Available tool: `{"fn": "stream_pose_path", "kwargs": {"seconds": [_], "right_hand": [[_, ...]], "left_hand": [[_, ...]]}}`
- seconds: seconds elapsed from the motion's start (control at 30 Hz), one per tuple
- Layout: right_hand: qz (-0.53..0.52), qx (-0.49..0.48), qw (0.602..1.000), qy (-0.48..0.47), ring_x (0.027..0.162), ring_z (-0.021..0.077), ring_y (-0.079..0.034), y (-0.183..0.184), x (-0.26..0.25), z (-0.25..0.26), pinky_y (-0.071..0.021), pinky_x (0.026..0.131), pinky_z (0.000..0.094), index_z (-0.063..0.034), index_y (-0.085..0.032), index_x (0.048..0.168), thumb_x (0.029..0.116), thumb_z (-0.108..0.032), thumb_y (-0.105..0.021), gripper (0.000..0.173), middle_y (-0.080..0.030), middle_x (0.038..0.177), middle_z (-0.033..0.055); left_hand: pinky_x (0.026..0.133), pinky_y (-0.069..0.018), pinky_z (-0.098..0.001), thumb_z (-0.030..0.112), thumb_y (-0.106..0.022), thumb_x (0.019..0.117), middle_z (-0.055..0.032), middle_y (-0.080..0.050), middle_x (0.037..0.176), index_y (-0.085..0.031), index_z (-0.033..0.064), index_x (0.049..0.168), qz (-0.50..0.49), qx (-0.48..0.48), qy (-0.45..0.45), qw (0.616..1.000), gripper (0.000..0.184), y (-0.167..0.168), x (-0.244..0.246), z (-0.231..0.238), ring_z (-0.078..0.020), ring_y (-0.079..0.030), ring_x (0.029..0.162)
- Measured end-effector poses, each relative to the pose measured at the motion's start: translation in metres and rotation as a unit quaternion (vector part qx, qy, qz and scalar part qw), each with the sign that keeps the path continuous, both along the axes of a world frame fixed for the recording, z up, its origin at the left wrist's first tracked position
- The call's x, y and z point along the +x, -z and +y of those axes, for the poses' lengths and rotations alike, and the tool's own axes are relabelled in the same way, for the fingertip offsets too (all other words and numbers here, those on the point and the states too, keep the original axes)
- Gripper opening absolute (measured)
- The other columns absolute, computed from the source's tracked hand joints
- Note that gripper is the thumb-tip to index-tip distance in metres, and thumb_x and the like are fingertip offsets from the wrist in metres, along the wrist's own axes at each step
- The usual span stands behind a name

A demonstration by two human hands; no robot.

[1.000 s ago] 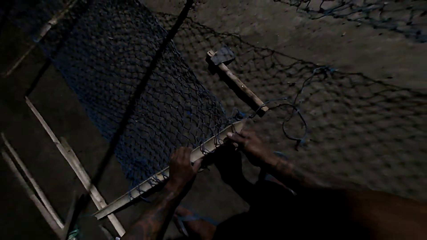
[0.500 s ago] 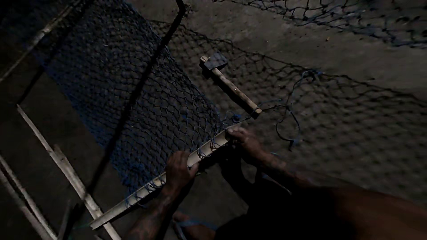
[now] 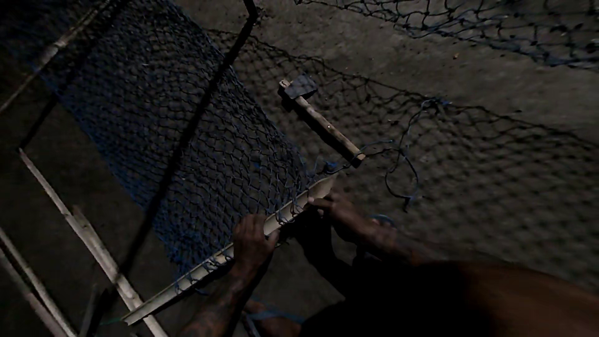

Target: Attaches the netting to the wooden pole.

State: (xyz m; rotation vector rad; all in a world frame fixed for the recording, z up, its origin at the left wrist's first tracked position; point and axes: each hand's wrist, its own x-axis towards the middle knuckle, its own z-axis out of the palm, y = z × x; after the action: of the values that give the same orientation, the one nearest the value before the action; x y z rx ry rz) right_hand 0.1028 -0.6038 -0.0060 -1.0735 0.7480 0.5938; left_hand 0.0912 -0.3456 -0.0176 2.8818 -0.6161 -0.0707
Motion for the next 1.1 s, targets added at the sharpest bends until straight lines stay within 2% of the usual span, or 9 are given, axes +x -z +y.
{"fn": "stream_pose_path", "kwargs": {"seconds": [0.17,0.33,0.43,0.5,0.6,0.67,0.8,0.93,1.1], "right_hand": [[-0.003,-0.014,1.0,-0.002,0.074,0.0119,-0.067,-0.001,-0.004,0.004,-0.0569,0.07,0.0279,-0.002,-0.067,0.104,0.1012,-0.017,-0.065,0.016,-0.072,0.086,0.0049],[-0.028,-0.047,0.997,-0.058,0.081,0.0113,-0.069,-0.001,-0.008,0.001,-0.0578,0.077,0.0298,-0.0044,-0.071,0.099,0.1009,-0.021,-0.066,0.018,-0.074,0.089,0.0034],[-0.059,-0.042,0.996,-0.06,0.083,0.0121,-0.071,0.004,-0.012,0.004,-0.0591,0.078,0.0302,-0.0033,-0.07,0.102,0.0991,-0.02,-0.068,0.017,-0.074,0.09,0.0045],[-0.067,-0.037,0.996,-0.054,0.082,0.0126,-0.072,0.005,-0.013,0.007,-0.0606,0.078,0.0308,-0.0026,-0.071,0.102,0.0976,-0.02,-0.07,0.018,-0.075,0.089,0.0052],[-0.073,-0.021,0.995,-0.071,0.083,0.0124,-0.071,0.008,-0.015,0.006,-0.0607,0.08,0.0312,-0.0035,-0.071,0.104,0.0979,-0.022,-0.069,0.02,-0.074,0.09,0.0045],[-0.072,-0.014,0.995,-0.072,0.079,0.0125,-0.07,0.009,-0.015,0.004,-0.0596,0.076,0.031,-0.0039,-0.071,0.1,0.098,-0.022,-0.068,0.018,-0.074,0.088,0.0044],[-0.051,-0.001,0.996,-0.072,0.081,0.0122,-0.07,0.005,-0.013,0.001,-0.0587,0.078,0.0307,-0.004,-0.071,0.098,0.0995,-0.021,-0.067,0.017,-0.073,0.087,0.0042],[-0.04,-0.009,0.996,-0.084,0.08,0.0119,-0.069,0.003,-0.01,-0.001,-0.0579,0.076,0.031,-0.0053,-0.071,0.096,0.0986,-0.024,-0.069,0.019,-0.073,0.087,0.0035],[-0.054,-0.01,0.993,-0.1,0.078,0.0094,-0.068,-0.003,-0.009,0.0,-0.0578,0.074,0.0288,-0.0056,-0.07,0.097,0.0983,-0.023,-0.069,0.018,-0.071,0.085,0.0018]], "left_hand": [[0.078,-0.0573,-0.0536,0.047,-0.074,0.0809,-0.0205,-0.071,0.1,-0.072,-0.0006,0.107,0.048,0.0,0.004,0.999,0.054,-0.004,0.005,0.002,-0.0387,-0.07,0.092],[0.084,-0.056,-0.0545,0.07,-0.067,0.0803,-0.0209,-0.071,0.107,-0.072,0.0013,0.108,0.017,-0.032,0.019,0.999,0.074,-0.016,0.018,-0.011,-0.0383,-0.069,0.099],[0.089,-0.0555,-0.0544,0.066,-0.073,0.0792,-0.0222,-0.07,0.114,-0.072,0.002,0.117,0.021,-0.095,0.054,0.994,0.074,-0.023,0.027,-0.036,-0.0387,-0.068,0.106],[0.091,-0.0551,-0.0545,0.063,-0.075,0.0788,-0.02,-0.069,0.119,-0.07,0.0071,0.124,0.051,-0.098,0.081,0.991,0.072,-0.024,0.031,-0.057,-0.0374,-0.067,0.109],[0.091,-0.0557,-0.0538,0.039,-0.081,0.0772,-0.0199,-0.068,0.12,-0.072,0.0089,0.125,0.103,-0.091,0.068,0.988,0.057,-0.024,0.031,-0.082,-0.0382,-0.067,0.109],[0.09,-0.0561,-0.0518,0.031,-0.08,0.0762,-0.0201,-0.068,0.119,-0.072,0.0093,0.123,0.104,-0.078,0.034,0.991,0.052,-0.022,0.029,-0.092,-0.0383,-0.066,0.108],[0.088,-0.0552,-0.0527,0.031,-0.079,0.0767,-0.021,-0.067,0.12,-0.07,0.0121,0.129,0.116,-0.036,-0.02,0.992,0.056,-0.023,0.025,-0.1,-0.0396,-0.066,0.108],[0.088,-0.051,-0.0567,0.039,-0.072,0.0823,-0.0198,-0.065,0.126,-0.064,0.0176,0.14,0.158,-0.001,-0.051,0.986,0.061,-0.027,0.023,-0.1,-0.0395,-0.064,0.11],[0.089,-0.0508,-0.0581,0.039,-0.066,0.0841,-0.0202,-0.067,0.118,-0.065,0.0067,0.136,0.12,-0.044,-0.023,0.992,0.061,-0.016,0.018,-0.089,-0.0385,-0.066,0.106]]}}
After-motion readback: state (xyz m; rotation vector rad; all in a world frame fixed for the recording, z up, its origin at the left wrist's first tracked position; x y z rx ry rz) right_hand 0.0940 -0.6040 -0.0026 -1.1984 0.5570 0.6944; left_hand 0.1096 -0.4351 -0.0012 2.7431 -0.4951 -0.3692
